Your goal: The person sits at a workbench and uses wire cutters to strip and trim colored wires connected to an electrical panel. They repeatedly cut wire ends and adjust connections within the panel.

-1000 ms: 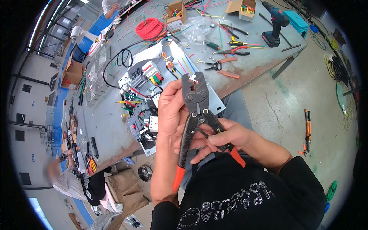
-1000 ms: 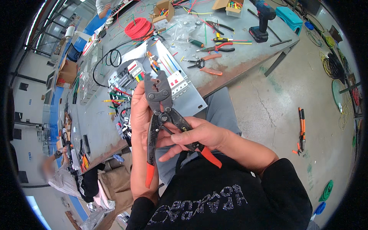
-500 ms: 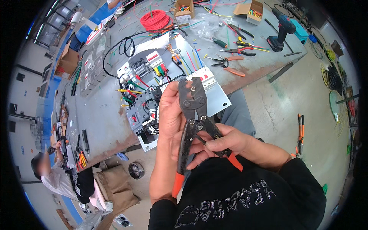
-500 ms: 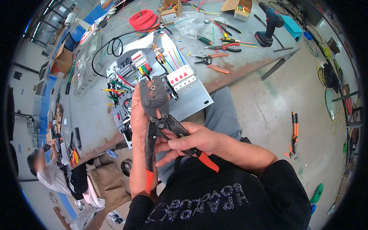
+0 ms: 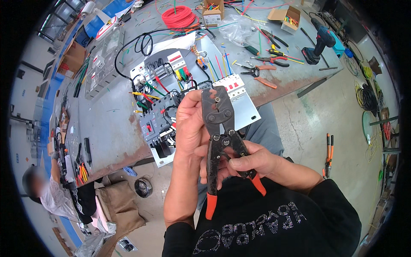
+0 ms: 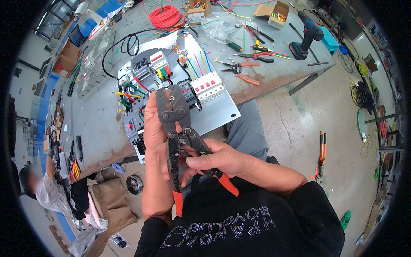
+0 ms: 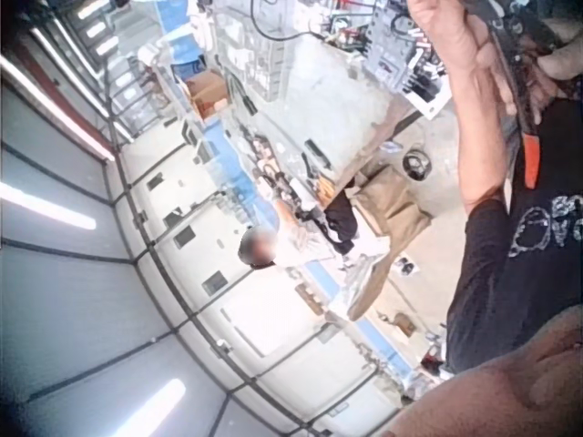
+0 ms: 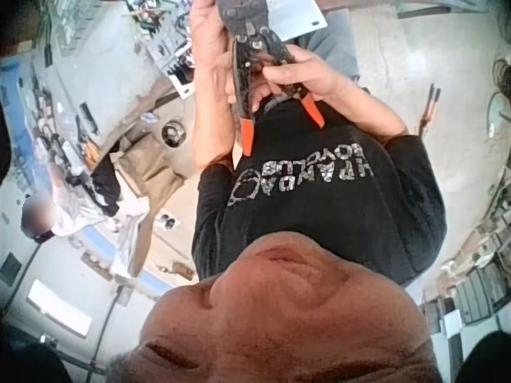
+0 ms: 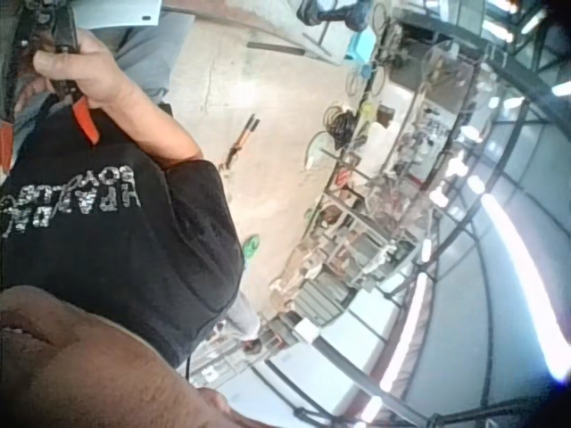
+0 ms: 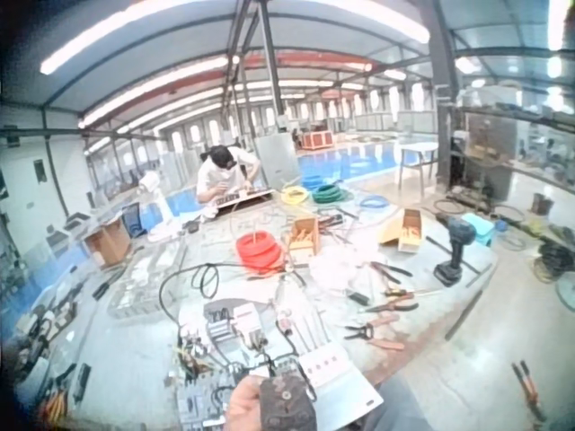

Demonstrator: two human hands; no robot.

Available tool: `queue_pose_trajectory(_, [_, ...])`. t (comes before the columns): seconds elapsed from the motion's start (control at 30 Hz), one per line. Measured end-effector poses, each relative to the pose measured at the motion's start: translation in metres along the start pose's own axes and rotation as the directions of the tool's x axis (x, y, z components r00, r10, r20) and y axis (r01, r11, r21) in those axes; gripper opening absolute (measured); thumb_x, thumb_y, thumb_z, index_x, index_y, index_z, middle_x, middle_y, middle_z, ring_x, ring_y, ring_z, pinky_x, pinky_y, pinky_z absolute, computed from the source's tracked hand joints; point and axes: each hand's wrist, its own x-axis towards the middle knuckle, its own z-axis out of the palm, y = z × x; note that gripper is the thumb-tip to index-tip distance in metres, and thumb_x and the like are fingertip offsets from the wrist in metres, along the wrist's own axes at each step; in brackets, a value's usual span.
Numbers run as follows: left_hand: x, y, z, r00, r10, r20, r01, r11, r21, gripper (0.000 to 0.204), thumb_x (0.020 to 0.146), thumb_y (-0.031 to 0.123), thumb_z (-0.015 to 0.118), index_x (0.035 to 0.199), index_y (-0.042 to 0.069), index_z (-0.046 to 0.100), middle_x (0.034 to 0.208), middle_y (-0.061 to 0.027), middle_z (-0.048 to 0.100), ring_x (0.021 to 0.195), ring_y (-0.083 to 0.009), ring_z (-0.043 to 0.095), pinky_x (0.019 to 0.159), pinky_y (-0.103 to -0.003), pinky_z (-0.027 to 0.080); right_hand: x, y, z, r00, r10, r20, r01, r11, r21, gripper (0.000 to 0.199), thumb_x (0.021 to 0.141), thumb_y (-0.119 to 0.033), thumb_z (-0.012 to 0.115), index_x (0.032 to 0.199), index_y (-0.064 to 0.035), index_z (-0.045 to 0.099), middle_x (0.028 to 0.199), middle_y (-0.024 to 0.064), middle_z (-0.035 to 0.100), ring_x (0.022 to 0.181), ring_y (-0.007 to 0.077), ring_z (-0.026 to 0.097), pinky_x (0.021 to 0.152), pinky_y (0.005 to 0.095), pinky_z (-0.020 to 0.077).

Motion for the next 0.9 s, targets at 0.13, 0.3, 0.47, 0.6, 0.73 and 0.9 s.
queue_pose_trajectory(0.13, [-0.001, 0.0, 0.004, 1.0, -0.004, -0.002, 0.004, 1.0, 0.0, 0.022, 0.096, 0.006, 0.074, 0.117, 0.0, 0.068, 0.108, -0.014, 0.076, 0.092, -0.0169, 0.075, 0.079, -0.031, 0.064, 0.0, 0.001, -0.007, 0.999, 0.019, 0.031, -0.017, 0.997, -0.073, 0.073, 0.098, -0.031, 0.069, 0.155, 0.0039, 0.039, 0.139, 0.0226, 0.058, 0.131, 0.0383, 0.06, 0.103, 0.0485, 0.0521])
queue_pose_trajectory(0.3, [-0.001, -0.003, 0.004, 1.0, -0.007, 0.0, 0.007, 1.0, 0.006, 0.02, 0.097, 0.006, 0.073, 0.116, 0.0, 0.067, 0.107, -0.0135, 0.076, 0.091, -0.0163, 0.075, 0.079, -0.03, 0.064, -0.006, 0.008, -0.011, 0.997, -0.009, -0.077, 0.004, 0.998, -0.07, 0.057, 0.103, -0.026, 0.063, 0.149, 0.0015, 0.046, 0.136, 0.0199, 0.061, 0.127, 0.0335, 0.062, 0.11, 0.0475, 0.0486])
queue_pose_trajectory(0.47, [-0.001, -0.008, 0.005, 1.0, -0.018, -0.003, 0.018, 1.0, 0.007, 0.019, 0.098, 0.006, 0.072, 0.115, 0.0, 0.067, 0.106, -0.0134, 0.076, 0.09, -0.0159, 0.075, 0.079, -0.029, 0.063, -0.004, 0.016, -0.008, 0.996, -0.072, 0.058, 0.061, 0.983, 0.173, 0.053, 0.107, -0.022, 0.057, 0.152, -0.001, 0.041, 0.144, 0.0237, 0.056, 0.133, 0.0375, 0.058, 0.116, 0.0533, 0.0436])
queue_pose_trajectory(0.6, [-0.002, -0.008, 0.002, 1.0, -0.02, 0.015, 0.02, 1.0, 0.01, 0.019, 0.098, 0.005, 0.072, 0.115, 0.0, 0.068, 0.106, -0.0137, 0.076, 0.09, -0.0165, 0.075, 0.079, -0.03, 0.064, -0.004, 0.009, -0.003, 0.995, 0.001, 0.097, -0.02, 0.98, 0.199, 0.062, 0.102, -0.028, 0.063, 0.151, 0.0024, 0.04, 0.144, 0.0296, 0.054, 0.141, 0.0464, 0.051, 0.121, 0.0607, 0.0352])
queue_pose_trajectory(0.73, [-0.007, -0.005, 0.008, 0.999, -0.035, -0.023, 0.035, 0.999, 0.016, 0.021, 0.096, 0.005, 0.073, 0.117, 0.002, 0.07, 0.109, -0.0144, 0.076, 0.095, -0.0194, 0.076, 0.08, -0.031, 0.065, -0.001, 0.006, 0.002, 0.998, 0.018, 0.062, -0.027, 0.989, 0.147, 0.077, 0.097, -0.038, 0.071, 0.152, 0.0048, 0.039, 0.146, 0.0328, 0.053, 0.143, 0.0499, 0.047, 0.121, 0.0626, 0.0344])
queue_pose_trajectory(0.9, [-0.01, -0.005, 0.0, 0.999, -0.041, -0.018, 0.042, 0.999, 0.032, 0.024, 0.094, 0.004, 0.073, 0.118, 0.008, 0.072, 0.112, -0.0137, 0.075, 0.099, -0.0228, 0.076, 0.079, -0.032, 0.066, 0.0, 0.001, 0.01, 0.998, 0.046, 0.053, -0.052, 0.99, 0.131, 0.092, 0.094, -0.043, 0.074, 0.159, 0.0044, 0.03, 0.153, 0.0338, 0.048, 0.147, 0.0484, 0.044, 0.12, 0.0614, 0.0358])
